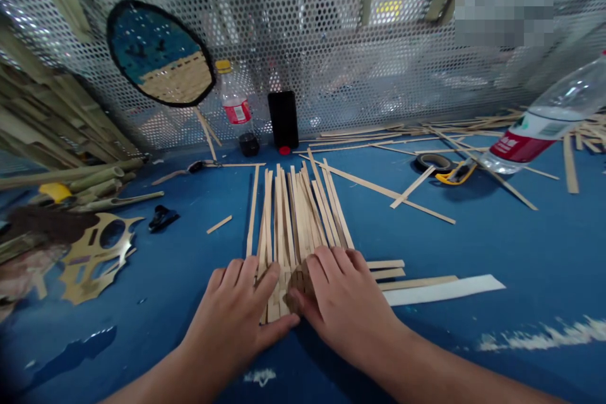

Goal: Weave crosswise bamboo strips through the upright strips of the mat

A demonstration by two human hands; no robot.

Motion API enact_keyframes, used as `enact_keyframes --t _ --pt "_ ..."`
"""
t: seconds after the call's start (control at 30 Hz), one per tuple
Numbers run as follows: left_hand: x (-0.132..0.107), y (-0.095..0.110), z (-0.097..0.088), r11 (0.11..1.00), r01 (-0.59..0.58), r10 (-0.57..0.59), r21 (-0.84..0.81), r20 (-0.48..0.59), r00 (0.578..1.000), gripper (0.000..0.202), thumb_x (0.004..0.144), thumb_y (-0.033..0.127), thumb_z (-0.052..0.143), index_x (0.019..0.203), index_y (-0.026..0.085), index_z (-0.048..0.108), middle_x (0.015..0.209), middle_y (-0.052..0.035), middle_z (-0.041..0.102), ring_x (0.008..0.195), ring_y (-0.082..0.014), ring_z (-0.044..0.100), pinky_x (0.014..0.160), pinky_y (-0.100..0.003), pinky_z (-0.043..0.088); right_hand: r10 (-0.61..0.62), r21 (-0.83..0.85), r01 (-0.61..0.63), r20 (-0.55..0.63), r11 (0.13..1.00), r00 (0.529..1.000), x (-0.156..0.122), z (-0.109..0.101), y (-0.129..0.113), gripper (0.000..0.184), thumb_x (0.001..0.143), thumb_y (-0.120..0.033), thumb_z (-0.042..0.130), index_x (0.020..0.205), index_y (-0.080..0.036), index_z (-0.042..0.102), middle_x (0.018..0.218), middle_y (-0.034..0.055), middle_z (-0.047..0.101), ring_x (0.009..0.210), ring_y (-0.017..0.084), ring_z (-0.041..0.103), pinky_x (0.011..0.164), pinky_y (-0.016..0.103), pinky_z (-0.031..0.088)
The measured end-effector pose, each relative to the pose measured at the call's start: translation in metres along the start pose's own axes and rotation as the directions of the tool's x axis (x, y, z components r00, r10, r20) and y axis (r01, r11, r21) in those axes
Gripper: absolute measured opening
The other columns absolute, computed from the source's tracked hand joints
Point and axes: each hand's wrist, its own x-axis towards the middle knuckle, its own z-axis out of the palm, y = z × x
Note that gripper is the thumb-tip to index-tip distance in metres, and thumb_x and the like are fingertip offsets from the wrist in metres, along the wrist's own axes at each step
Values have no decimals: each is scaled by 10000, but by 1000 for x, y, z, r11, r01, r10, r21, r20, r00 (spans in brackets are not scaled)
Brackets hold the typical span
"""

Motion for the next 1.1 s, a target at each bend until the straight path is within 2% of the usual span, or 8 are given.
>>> enact_keyframes --t 0.13,0.27,0.57,0.77,0.9,1.0,1.1 --pt "3 -4 2 998 -55 55 -27 -21 998 658 831 754 658 1142 175 643 1061 -119 618 896 -293 592 698 -417 543 0 13 0 16 1000 1000 5 -1 2 267 1002 -370 440 965 -170 614 970 95 693 883 256 596 795 390 384" --pt "3 -7 5 995 -98 97 -25 -45 994 658 819 749 679 1133 173 624 1038 -105 602 879 -282 582 688 -409 527 -12 22 12 30 1000 999 9 -2 3 164 958 -289 482 925 -178 598 907 80 672 847 250 577 777 377 359" --pt "7 -10 2 987 -142 144 -69 27 989 602 799 730 719 1040 190 605 976 -52 587 845 -260 560 670 -400 471 10 37 -11 45 999 999 5 -4 3 158 938 -280 498 956 -175 615 887 71 654 849 262 562 769 385 355" --pt "1 -8 2 996 -84 84 -7 -75 994 674 787 785 682 1113 199 621 974 -69 596 841 -266 560 698 -410 461 40 101 -46 67 994 997 3 -13 5 148 953 -322 523 993 -211 612 976 53 672 897 256 573 930 456 349" --pt "-4 -4 2 1000 -14 18 26 -140 990 704 784 808 663 1164 215 631 1112 -105 625 996 -323 571 804 -474 485 36 135 -40 30 990 999 0 -10 6 117 947 -264 521 1016 -221 606 997 43 672 910 251 584 891 434 362" --pt "-5 -3 5 999 23 -26 -23 -140 990 683 775 826 651 1149 255 643 1100 -76 649 945 -313 596 749 -458 499 25 146 -25 3 989 1000 -3 -2 6 125 942 -238 520 1039 -225 599 1031 41 677 933 248 592 851 405 371" --pt "-5 -3 8 998 39 -46 -45 -165 985 660 802 833 608 1147 273 651 1084 -60 668 881 -282 609 706 -418 492 0 122 8 -70 993 998 -5 6 6 155 962 -268 492 1066 -222 597 1047 44 684 949 248 602 877 415 373"
